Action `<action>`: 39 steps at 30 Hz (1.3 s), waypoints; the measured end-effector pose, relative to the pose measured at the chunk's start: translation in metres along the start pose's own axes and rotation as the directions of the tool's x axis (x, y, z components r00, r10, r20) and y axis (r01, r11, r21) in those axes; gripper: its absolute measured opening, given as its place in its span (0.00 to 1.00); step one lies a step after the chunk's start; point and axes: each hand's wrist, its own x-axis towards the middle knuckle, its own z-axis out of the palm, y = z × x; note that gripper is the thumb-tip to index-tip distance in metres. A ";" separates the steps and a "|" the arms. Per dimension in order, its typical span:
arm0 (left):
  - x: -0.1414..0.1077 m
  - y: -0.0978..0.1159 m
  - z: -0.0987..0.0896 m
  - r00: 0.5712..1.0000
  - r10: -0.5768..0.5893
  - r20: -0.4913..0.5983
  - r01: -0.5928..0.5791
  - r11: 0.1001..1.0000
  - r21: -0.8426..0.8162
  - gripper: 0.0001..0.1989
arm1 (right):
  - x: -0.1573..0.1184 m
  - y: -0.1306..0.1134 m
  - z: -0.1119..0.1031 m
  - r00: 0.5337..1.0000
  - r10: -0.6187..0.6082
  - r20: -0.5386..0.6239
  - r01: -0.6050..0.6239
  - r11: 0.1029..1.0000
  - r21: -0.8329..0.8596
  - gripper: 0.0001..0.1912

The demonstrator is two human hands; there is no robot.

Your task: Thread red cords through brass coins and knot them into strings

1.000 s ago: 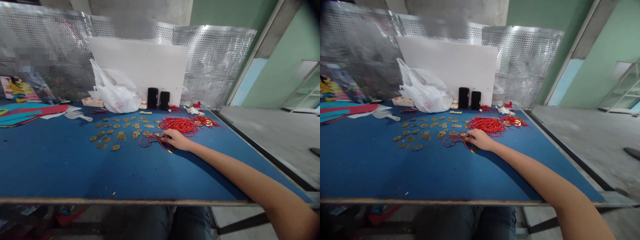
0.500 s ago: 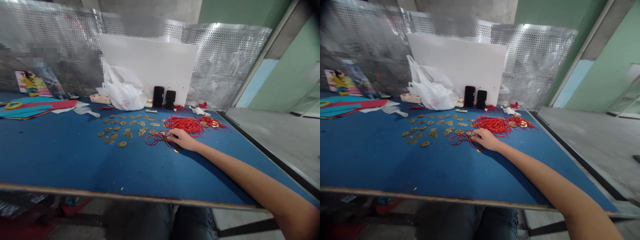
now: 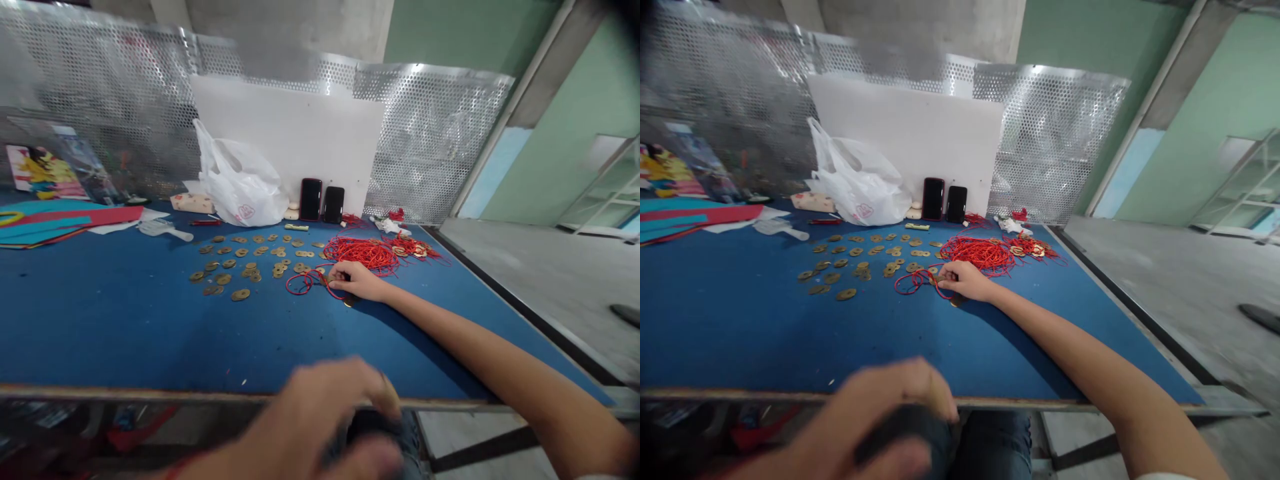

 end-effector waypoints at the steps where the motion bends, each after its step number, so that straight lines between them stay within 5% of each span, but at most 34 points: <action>1: 0.009 0.003 -0.019 0.982 0.063 -0.180 -0.024 0.976 0.215 0.11 | 0.002 0.000 0.000 1.000 0.011 0.003 -0.011 1.000 -0.007 0.08; 3: 0.036 -0.001 -0.057 0.921 0.262 -0.289 -0.078 0.849 0.522 0.08 | 0.008 -0.004 0.001 1.000 0.020 0.008 -0.020 0.999 -0.042 0.07; 8: 0.107 -0.054 -0.131 0.831 0.428 -0.354 0.028 0.604 0.797 0.09 | 0.023 -0.025 0.009 0.990 0.100 -0.102 -0.114 0.982 -0.152 0.05; 11: 0.118 -0.082 -0.152 0.877 0.359 -0.319 0.008 0.653 0.757 0.09 | 0.021 -0.033 0.018 0.972 0.124 -0.200 -0.167 0.963 -0.213 0.05; 14: 0.115 -0.094 -0.157 0.913 0.328 -0.242 -0.046 0.672 0.739 0.10 | 0.013 -0.034 0.024 0.973 0.128 -0.191 -0.174 0.953 -0.248 0.05; 17: 0.114 -0.094 -0.160 0.894 0.349 -0.280 -0.079 0.740 0.668 0.09 | 0.008 -0.035 0.026 0.958 0.152 -0.243 -0.204 0.957 -0.206 0.07; 23: 0.116 -0.088 -0.166 0.926 0.220 -0.308 -0.092 0.920 0.380 0.13 | 0.010 -0.038 0.024 0.936 0.134 -0.325 -0.162 0.985 -0.060 0.08; 33: 0.113 -0.082 -0.170 0.957 0.139 -0.254 -0.071 0.962 0.263 0.16 | 0.013 -0.024 0.026 0.932 0.245 -0.266 -0.161 0.940 0.301 0.08; 39: 0.114 -0.082 -0.170 0.952 0.181 -0.245 -0.117 0.960 0.256 0.18 | 0.011 -0.027 0.018 0.933 0.327 -0.152 -0.189 0.803 0.566 0.14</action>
